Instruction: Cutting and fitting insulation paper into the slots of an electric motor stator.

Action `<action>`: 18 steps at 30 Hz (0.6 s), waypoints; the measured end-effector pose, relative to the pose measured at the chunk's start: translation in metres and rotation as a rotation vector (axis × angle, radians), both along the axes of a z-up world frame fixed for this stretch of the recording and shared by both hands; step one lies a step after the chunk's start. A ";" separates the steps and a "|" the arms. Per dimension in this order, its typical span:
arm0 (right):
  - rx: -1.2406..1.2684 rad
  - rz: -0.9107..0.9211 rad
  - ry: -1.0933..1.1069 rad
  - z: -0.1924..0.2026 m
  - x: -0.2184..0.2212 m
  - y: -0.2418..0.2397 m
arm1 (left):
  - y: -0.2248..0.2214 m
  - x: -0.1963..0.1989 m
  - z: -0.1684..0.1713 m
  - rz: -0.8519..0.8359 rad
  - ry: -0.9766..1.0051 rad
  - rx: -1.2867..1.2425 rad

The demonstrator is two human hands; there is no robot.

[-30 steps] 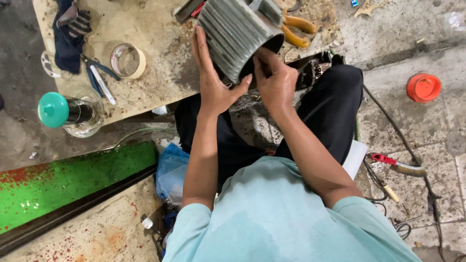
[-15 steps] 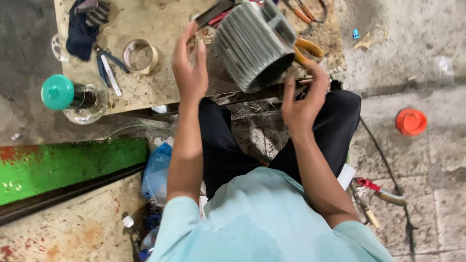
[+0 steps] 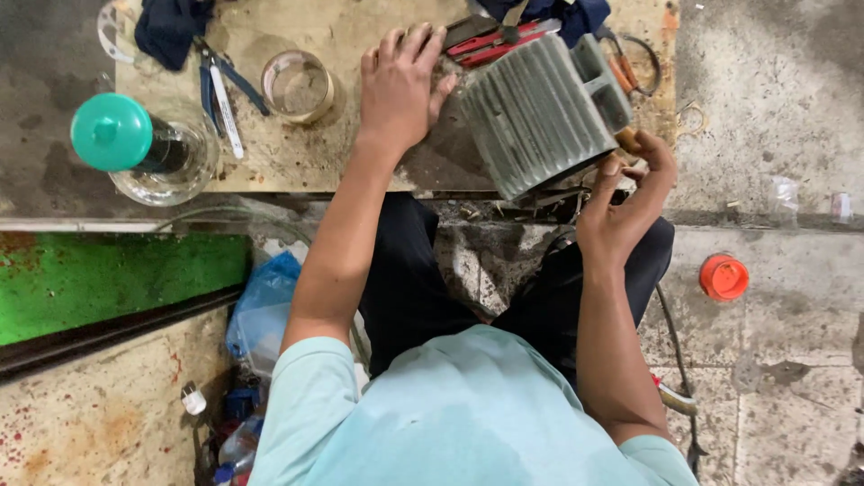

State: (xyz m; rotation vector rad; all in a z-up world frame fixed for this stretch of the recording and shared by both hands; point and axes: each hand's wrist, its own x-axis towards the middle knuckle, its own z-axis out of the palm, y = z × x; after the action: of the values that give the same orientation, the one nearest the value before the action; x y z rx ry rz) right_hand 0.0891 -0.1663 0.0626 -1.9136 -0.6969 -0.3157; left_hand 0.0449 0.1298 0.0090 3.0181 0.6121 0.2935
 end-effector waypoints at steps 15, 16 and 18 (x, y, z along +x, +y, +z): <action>0.016 0.092 0.125 -0.020 0.016 -0.007 | -0.028 -0.046 0.020 0.075 0.226 0.101; 0.024 0.060 0.130 -0.015 0.012 -0.010 | -0.035 -0.055 0.021 0.042 0.229 0.110; 0.018 0.079 0.173 -0.002 0.010 -0.014 | -0.046 -0.071 0.025 0.056 0.209 0.116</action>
State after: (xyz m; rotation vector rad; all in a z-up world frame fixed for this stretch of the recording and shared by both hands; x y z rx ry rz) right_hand 0.0986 -0.1802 0.0608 -1.8653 -0.6500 -0.1044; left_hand -0.0262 0.0842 0.0344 3.1733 0.7182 0.0150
